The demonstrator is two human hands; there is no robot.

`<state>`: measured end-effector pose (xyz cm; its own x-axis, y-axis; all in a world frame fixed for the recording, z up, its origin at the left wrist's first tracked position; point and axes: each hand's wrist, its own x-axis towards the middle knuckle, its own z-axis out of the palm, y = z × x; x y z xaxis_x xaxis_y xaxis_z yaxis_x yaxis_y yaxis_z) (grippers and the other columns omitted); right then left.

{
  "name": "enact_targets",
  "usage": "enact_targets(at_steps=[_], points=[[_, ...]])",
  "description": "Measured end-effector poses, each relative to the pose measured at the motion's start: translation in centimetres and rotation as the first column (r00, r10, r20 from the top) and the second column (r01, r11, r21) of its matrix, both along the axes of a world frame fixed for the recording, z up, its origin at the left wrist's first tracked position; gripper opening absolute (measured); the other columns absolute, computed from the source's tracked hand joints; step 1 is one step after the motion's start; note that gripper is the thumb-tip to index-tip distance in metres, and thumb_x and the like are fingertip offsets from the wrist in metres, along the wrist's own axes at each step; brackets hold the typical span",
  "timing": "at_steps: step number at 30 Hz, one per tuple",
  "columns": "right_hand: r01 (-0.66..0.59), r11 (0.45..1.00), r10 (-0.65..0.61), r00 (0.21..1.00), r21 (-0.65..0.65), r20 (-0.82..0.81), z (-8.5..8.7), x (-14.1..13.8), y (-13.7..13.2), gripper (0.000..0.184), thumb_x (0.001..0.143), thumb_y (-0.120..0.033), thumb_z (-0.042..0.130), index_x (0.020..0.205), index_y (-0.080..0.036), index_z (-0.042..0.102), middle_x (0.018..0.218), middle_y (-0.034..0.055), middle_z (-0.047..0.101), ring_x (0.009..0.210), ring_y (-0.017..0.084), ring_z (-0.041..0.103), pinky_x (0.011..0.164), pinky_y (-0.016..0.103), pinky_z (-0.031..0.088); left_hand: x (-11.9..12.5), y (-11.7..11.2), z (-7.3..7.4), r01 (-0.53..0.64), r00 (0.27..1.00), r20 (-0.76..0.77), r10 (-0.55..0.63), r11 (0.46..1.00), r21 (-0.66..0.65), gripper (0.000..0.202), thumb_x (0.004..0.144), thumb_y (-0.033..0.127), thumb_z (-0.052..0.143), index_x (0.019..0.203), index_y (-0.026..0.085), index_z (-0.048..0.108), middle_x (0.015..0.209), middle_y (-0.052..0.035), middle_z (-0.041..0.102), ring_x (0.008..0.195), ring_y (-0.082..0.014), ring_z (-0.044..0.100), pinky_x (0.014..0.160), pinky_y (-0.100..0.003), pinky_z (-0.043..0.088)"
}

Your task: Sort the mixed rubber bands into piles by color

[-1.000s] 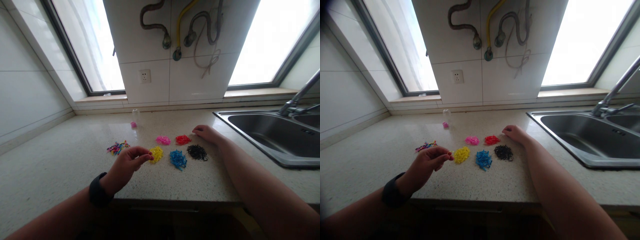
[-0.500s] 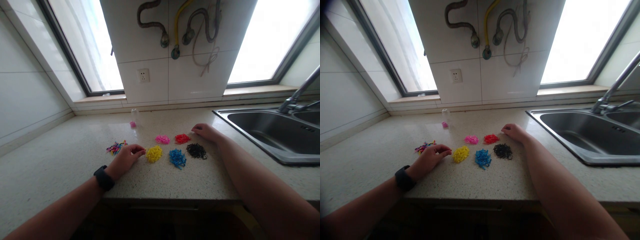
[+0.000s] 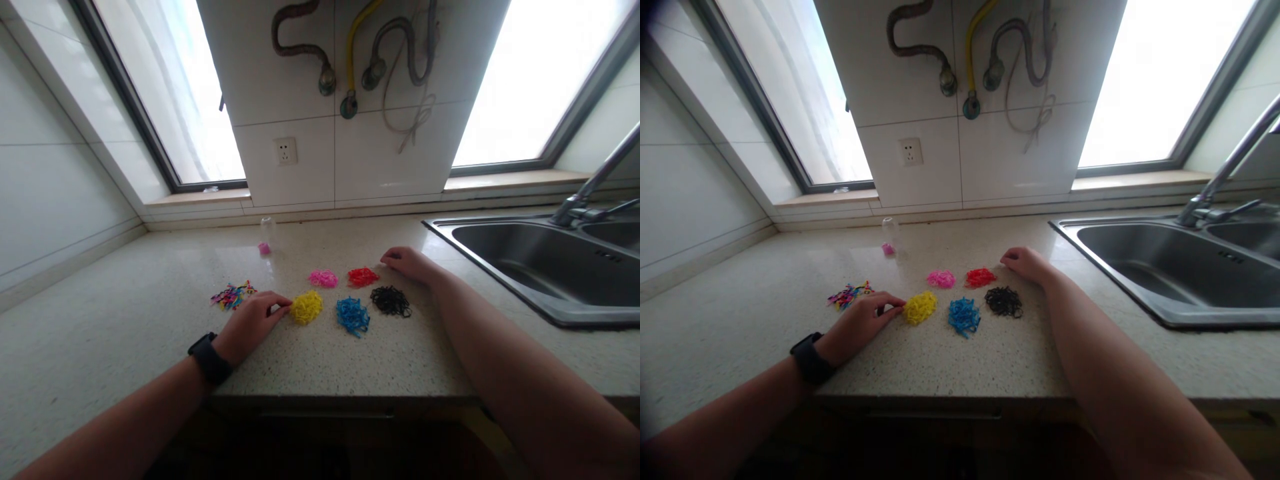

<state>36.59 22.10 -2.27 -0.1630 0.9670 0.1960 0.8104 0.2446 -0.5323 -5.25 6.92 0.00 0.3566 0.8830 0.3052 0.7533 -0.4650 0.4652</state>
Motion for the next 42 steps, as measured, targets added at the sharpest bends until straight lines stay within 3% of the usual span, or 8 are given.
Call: enact_targets(at_steps=[9, 13, 15, 17, 20, 22, 35, 42], points=[[-0.001, 1.000, 0.001, 1.000, -0.013, -0.005, 0.2, -0.1, -0.2, 0.029, 0.084, -0.043, 0.060, 0.091, -0.020, 0.076, 0.080, 0.0055, 0.075, 0.072, 0.020, 0.065, 0.066, 0.031, 0.048, -0.1, -0.3, -0.1, -0.032, 0.999, -0.002, 0.032, 0.999, 0.024, 0.014, 0.092, 0.024, 0.057, 0.100, 0.019, 0.068, 0.093, -0.0038, 0.069, 0.077, -0.0177, 0.060, 0.072, -0.031, 0.047], [-0.006, 1.000, 0.006, 1.000, -0.004, -0.003, 0.0, 0.0, 0.0, 0.029, 0.084, -0.043, 0.060, 0.090, -0.020, 0.077, 0.083, 0.0070, 0.075, 0.073, 0.021, 0.065, 0.067, 0.031, 0.049, 0.0, -0.5, 0.0, -0.034, 0.999, -0.039, 0.035, 0.999, 0.019, 0.014, 0.093, 0.026, 0.055, 0.090, 0.018, 0.065, 0.080, -0.0018, 0.065, 0.071, -0.0160, 0.057, 0.065, -0.028, 0.041], [-0.002, 1.000, 0.002, 1.000, -0.008, -0.007, 0.0, 0.0, -0.1, 0.029, 0.083, -0.043, 0.061, 0.091, -0.020, 0.077, 0.083, 0.0074, 0.075, 0.074, 0.021, 0.065, 0.067, 0.031, 0.049, 0.0, -0.8, 0.1, 0.025, 0.995, -0.095, -0.025, 1.000, -0.002, 0.026, 0.097, 0.030, 0.049, 0.077, 0.018, 0.060, 0.069, 0.0002, 0.058, 0.063, -0.0140, 0.052, 0.059, -0.027, 0.036], [0.000, 1.000, 0.000, 1.000, -0.020, -0.011, 0.1, -0.1, -0.1, 0.029, 0.084, -0.043, 0.061, 0.091, -0.019, 0.076, 0.083, 0.0075, 0.075, 0.074, 0.021, 0.066, 0.067, 0.031, 0.048, 0.0, -1.3, 0.3, 0.199, 0.963, -0.181, -0.201, 0.980, -0.028, 0.036, 0.099, 0.032, 0.045, 0.066, 0.018, 0.051, 0.062, 0.0017, 0.050, 0.057, -0.0123, 0.046, 0.057, -0.028, 0.031], [0.003, 1.000, -0.003, 1.000, -0.028, -0.001, 0.2, -0.2, -0.2, 0.031, 0.084, -0.042, 0.059, 0.093, -0.017, 0.076, 0.084, 0.0081, 0.075, 0.075, 0.021, 0.066, 0.069, 0.030, 0.048, 0.3, -2.2, 0.4, 0.491, 0.827, -0.296, -0.478, 0.871, -0.034, 0.038, 0.099, 0.030, 0.044, 0.062, 0.019, 0.044, 0.060, 0.0020, 0.046, 0.057, -0.0122, 0.042, 0.057, -0.030, 0.029], [-0.001, 1.000, 0.001, 1.000, -0.023, 0.005, 0.2, -0.2, -0.2, 0.033, 0.084, -0.042, 0.059, 0.094, -0.016, 0.076, 0.085, 0.0086, 0.075, 0.075, 0.021, 0.066, 0.069, 0.030, 0.048, 0.6, -2.9, 0.4, 0.569, 0.772, -0.336, -0.540, 0.822, -0.014, 0.037, 0.097, 0.030, 0.045, 0.063, 0.019, 0.042, 0.060, 0.0019, 0.047, 0.058, -0.0126, 0.043, 0.058, -0.032, 0.029], [-0.037, 0.999, 0.037, 0.997, 0.004, 0.065, 0.9, -0.8, -0.8, 0.028, 0.084, -0.039, 0.059, 0.090, -0.018, 0.076, 0.088, 0.0090, 0.076, 0.077, 0.021, 0.065, 0.071, 0.031, 0.047, 2.8, -6.0, 0.1, 0.676, 0.690, -0.364, -0.625, 0.737, 0.016, 0.032, 0.090, 0.031, 0.055, 0.062, 0.020, 0.047, 0.057, 0.0018, 0.055, 0.053, -0.0125, 0.049, 0.052, -0.032, 0.032], [-0.116, 0.983, 0.117, 0.993, 0.142, -0.001, 2.8, -4.3, -2.8, 0.032, 0.087, -0.042, 0.056, 0.095, -0.017, 0.075, 0.081, 0.0060, 0.072, 0.068, 0.016, 0.060, 0.065, 0.029, 0.044, 2.8, -5.8, 0.0, 0.686, 0.685, -0.386, -0.618, 0.725, 0.057, 0.030, 0.091, 0.032, 0.055, 0.064, 0.020, 0.052, 0.059, 0.0007, 0.059, 0.055, -0.0132, 0.054, 0.052, -0.031, 0.037]])
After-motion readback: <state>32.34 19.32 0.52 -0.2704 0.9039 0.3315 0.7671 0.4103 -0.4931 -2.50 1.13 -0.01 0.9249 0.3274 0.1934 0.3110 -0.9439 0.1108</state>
